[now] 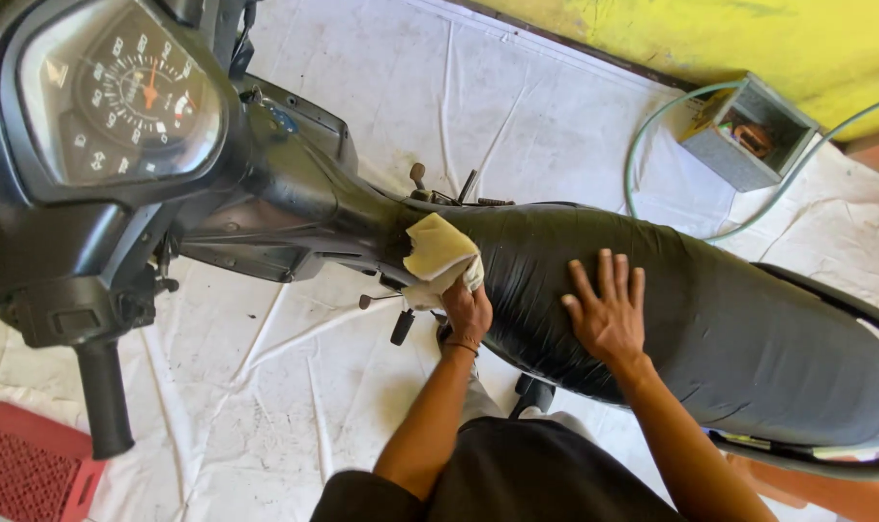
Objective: The person wipes the black seat of a motorcycle with a cloth. They repeatedly rub the surface of the seat, folding the cloth and adjusting their grip to clean different areas of the seat.
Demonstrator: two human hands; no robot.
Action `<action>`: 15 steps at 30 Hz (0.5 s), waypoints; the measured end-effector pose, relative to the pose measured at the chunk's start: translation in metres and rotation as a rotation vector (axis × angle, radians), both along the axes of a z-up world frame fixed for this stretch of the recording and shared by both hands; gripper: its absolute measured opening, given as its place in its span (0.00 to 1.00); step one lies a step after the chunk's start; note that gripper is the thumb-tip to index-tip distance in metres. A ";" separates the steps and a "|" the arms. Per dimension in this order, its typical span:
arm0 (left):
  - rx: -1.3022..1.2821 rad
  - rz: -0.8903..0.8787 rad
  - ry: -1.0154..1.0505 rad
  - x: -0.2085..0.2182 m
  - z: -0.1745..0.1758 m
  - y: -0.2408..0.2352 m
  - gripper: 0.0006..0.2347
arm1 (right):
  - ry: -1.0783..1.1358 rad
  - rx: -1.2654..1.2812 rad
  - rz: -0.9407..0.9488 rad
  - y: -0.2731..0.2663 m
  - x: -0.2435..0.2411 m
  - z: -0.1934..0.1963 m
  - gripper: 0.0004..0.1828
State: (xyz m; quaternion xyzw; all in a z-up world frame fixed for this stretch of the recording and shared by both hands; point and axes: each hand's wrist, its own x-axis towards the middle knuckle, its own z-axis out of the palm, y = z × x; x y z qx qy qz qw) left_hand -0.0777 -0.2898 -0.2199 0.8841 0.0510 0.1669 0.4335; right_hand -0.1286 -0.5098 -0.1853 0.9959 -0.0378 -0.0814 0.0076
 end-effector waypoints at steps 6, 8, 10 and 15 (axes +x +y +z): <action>-0.129 0.254 0.029 -0.111 -0.154 -0.055 0.11 | 0.127 0.032 0.345 0.038 0.007 -0.003 0.36; 0.310 0.140 -0.185 -0.163 -0.190 -0.072 0.08 | 0.179 0.048 0.309 0.037 0.007 -0.001 0.34; 0.339 0.143 -0.139 -0.203 -0.193 -0.077 0.09 | 0.191 0.068 0.330 0.038 0.003 0.005 0.33; 0.428 0.212 0.280 -0.186 -0.225 -0.044 0.16 | 0.248 0.095 0.359 0.031 0.010 0.014 0.34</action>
